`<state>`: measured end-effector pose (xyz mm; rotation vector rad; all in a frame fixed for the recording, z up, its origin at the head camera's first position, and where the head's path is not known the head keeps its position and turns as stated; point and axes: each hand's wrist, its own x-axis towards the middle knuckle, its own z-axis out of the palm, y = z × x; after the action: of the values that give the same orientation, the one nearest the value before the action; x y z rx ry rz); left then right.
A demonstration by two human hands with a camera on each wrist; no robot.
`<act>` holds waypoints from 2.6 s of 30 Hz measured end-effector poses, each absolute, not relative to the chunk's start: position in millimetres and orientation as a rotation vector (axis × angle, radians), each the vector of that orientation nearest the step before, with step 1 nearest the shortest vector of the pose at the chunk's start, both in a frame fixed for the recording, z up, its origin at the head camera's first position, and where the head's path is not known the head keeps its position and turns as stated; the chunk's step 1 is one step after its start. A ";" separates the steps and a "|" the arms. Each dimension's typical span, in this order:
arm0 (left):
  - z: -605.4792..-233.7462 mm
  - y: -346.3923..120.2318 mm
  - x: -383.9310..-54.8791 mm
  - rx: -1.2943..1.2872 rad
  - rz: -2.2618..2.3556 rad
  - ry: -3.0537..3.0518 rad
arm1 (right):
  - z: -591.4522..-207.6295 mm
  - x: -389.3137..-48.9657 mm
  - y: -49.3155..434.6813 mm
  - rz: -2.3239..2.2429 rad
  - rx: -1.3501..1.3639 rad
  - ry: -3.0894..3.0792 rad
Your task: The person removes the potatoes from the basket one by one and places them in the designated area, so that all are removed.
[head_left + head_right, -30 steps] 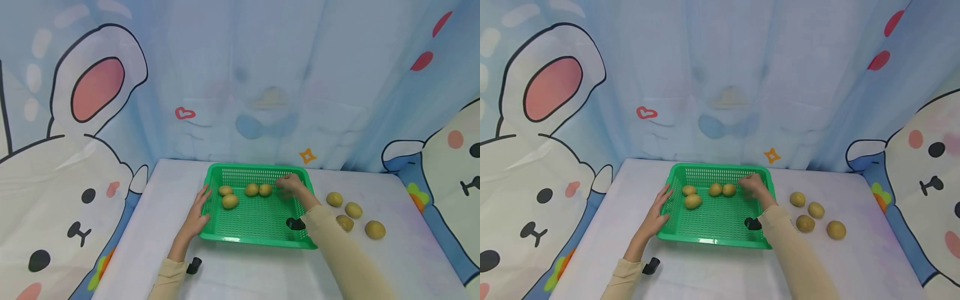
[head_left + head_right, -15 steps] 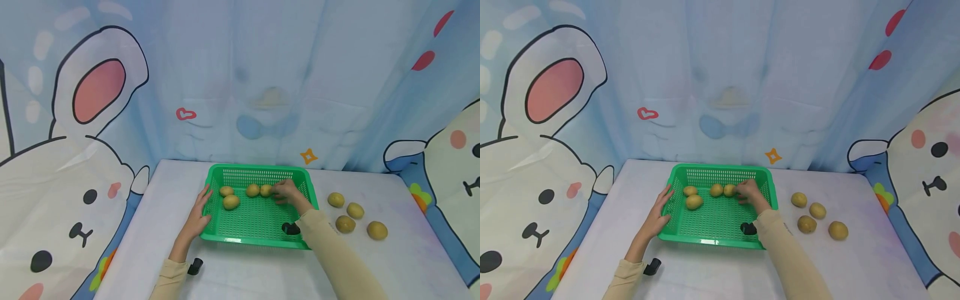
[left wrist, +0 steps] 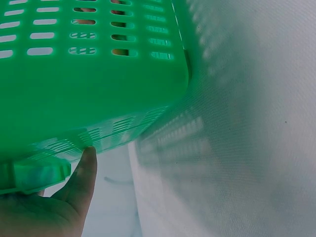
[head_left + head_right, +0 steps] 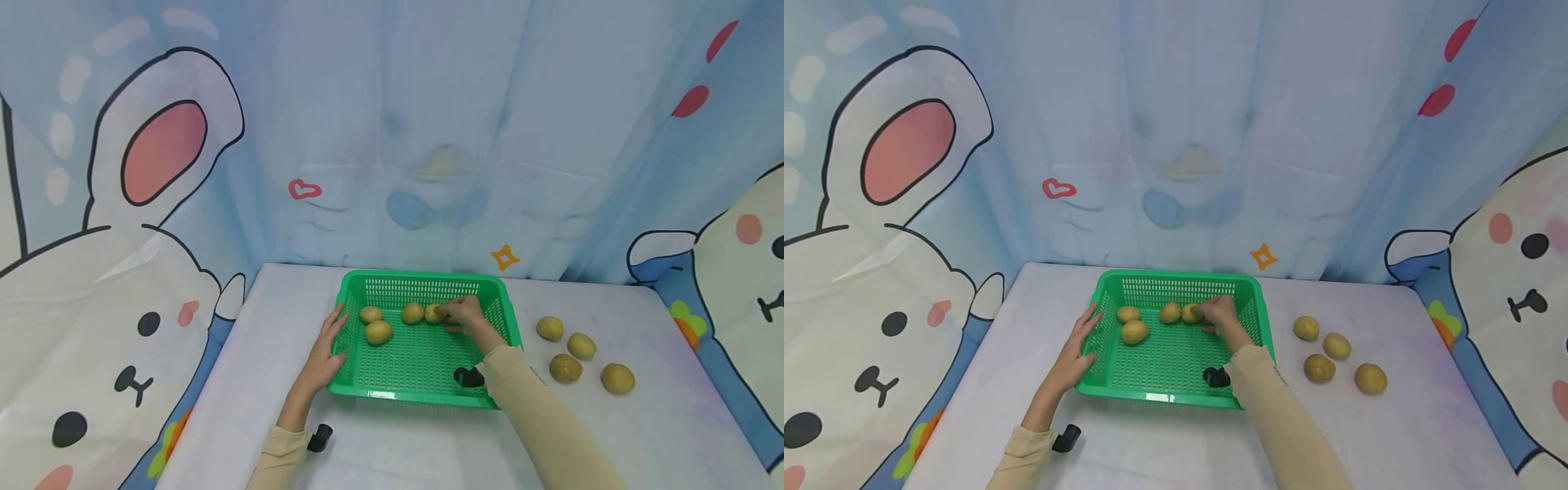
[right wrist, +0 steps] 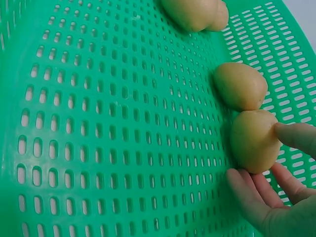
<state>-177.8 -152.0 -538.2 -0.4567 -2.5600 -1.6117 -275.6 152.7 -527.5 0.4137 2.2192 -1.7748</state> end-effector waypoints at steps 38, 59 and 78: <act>-537.3 -151.2 -175.8 -0.487 -1.566 -2.570 | -492.6 -264.2 189.5 -1.736 0.352 2.253; -534.7 -151.2 -173.1 -0.479 -1.541 -2.587 | -431.9 -224.3 294.4 -1.572 0.432 2.361; -532.3 -149.8 -170.5 -0.462 -1.551 -2.600 | -473.2 -169.9 380.2 -1.478 0.561 2.280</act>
<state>-170.5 -149.8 -532.3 -0.4619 -2.5998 -1.5512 -169.9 380.2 -473.2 0.5610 2.2801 -1.4785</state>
